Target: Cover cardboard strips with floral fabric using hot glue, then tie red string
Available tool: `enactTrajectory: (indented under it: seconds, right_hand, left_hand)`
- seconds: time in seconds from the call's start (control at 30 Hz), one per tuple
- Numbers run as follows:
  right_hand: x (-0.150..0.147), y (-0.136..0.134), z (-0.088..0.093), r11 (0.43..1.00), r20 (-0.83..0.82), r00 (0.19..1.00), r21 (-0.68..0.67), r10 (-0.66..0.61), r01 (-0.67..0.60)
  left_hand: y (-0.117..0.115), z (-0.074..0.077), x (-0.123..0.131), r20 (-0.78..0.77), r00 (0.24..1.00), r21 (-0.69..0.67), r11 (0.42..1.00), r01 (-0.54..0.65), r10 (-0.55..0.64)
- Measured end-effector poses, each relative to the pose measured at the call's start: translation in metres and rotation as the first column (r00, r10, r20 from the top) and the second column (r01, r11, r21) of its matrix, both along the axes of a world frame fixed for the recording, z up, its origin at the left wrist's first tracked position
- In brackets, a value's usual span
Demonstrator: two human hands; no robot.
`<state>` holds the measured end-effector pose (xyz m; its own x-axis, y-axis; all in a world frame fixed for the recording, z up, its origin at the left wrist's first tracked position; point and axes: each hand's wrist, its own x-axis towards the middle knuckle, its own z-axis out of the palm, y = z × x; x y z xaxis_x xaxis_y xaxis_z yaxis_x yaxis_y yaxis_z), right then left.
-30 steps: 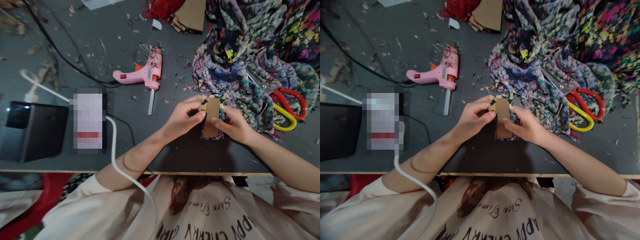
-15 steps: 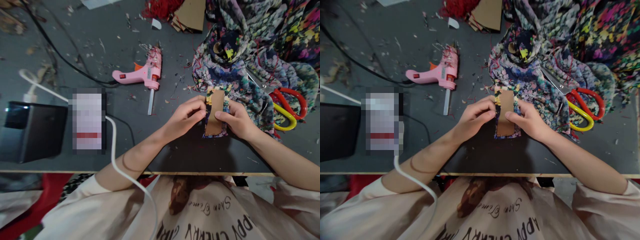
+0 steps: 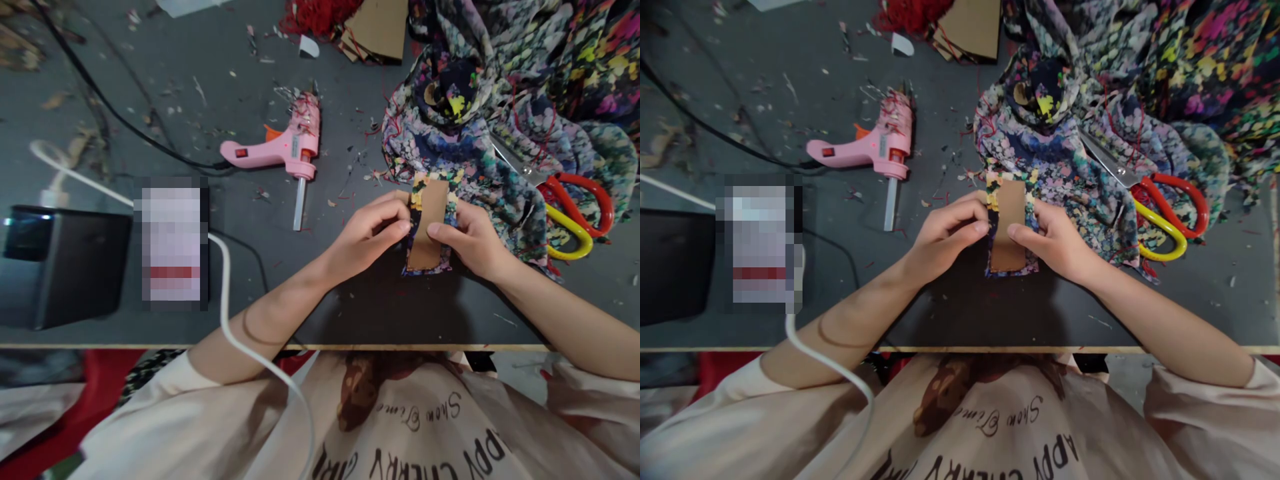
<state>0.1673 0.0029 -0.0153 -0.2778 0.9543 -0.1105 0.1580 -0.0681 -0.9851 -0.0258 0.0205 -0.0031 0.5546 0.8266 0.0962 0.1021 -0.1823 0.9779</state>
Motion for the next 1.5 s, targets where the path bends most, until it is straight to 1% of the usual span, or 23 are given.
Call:
enactTrajectory:
  seconds: [0.17, 0.3, 0.5, 0.6, 0.7, 0.83, 1.0, 1.1, 1.2, 1.3, 1.5]
  right_hand:
    - [0.000, 0.000, 0.000, 0.999, 0.051, 0.999, 0.041, -0.004, 0.002]
    - [0.001, -0.001, 0.001, 0.996, 0.090, 0.996, 0.091, 0.013, -0.021]
    - [0.001, -0.005, 0.002, 0.977, 0.156, 0.986, 0.195, 0.054, -0.085]
    - [0.000, -0.006, 0.003, 0.973, 0.180, 0.982, 0.214, 0.051, -0.090]
    - [-0.002, -0.006, 0.005, 0.967, 0.176, 0.983, 0.235, 0.059, -0.100]
    - [-0.004, -0.006, 0.008, 0.959, 0.166, 0.983, 0.259, 0.073, -0.115]
    - [-0.003, -0.007, 0.008, 0.966, 0.172, 0.978, 0.210, 0.114, -0.150]
    - [-0.001, -0.006, 0.006, 0.972, 0.171, 0.978, 0.180, 0.121, -0.151]
    - [0.001, -0.004, 0.004, 0.986, 0.153, 0.986, 0.141, 0.070, -0.092]
    - [0.001, -0.002, 0.003, 0.997, 0.110, 0.994, 0.075, 0.017, -0.025]
    - [-0.001, 0.000, 0.001, 1.000, -0.003, 1.000, 0.023, -0.012, 0.012]
  left_hand:
    - [-0.001, 0.001, -0.001, -0.033, 0.999, 0.023, 1.000, 0.002, -0.002]
    - [-0.001, 0.001, -0.002, -0.057, 0.998, 0.051, 0.999, -0.001, 0.004]
    - [0.000, -0.005, -0.001, -0.027, 1.000, 0.118, 0.993, -0.008, 0.012]
    - [0.000, -0.007, -0.001, -0.020, 1.000, 0.132, 0.991, -0.006, 0.009]
    - [0.000, -0.007, -0.001, -0.011, 1.000, 0.136, 0.991, -0.009, 0.011]
    - [0.000, -0.009, -0.001, -0.029, 0.999, 0.102, 0.995, -0.019, 0.022]
    - [-0.001, -0.011, -0.001, -0.064, 0.998, 0.091, 0.996, -0.020, 0.026]
    - [-0.001, -0.010, -0.001, -0.065, 0.998, 0.078, 0.997, -0.017, 0.023]
    - [0.000, -0.007, -0.002, -0.036, 0.999, 0.050, 0.999, -0.014, 0.016]
    - [0.000, -0.003, -0.002, -0.021, 1.000, 0.017, 1.000, 0.000, 0.000]
    - [-0.001, -0.001, -0.001, -0.051, 0.999, 0.017, 1.000, -0.004, 0.005]
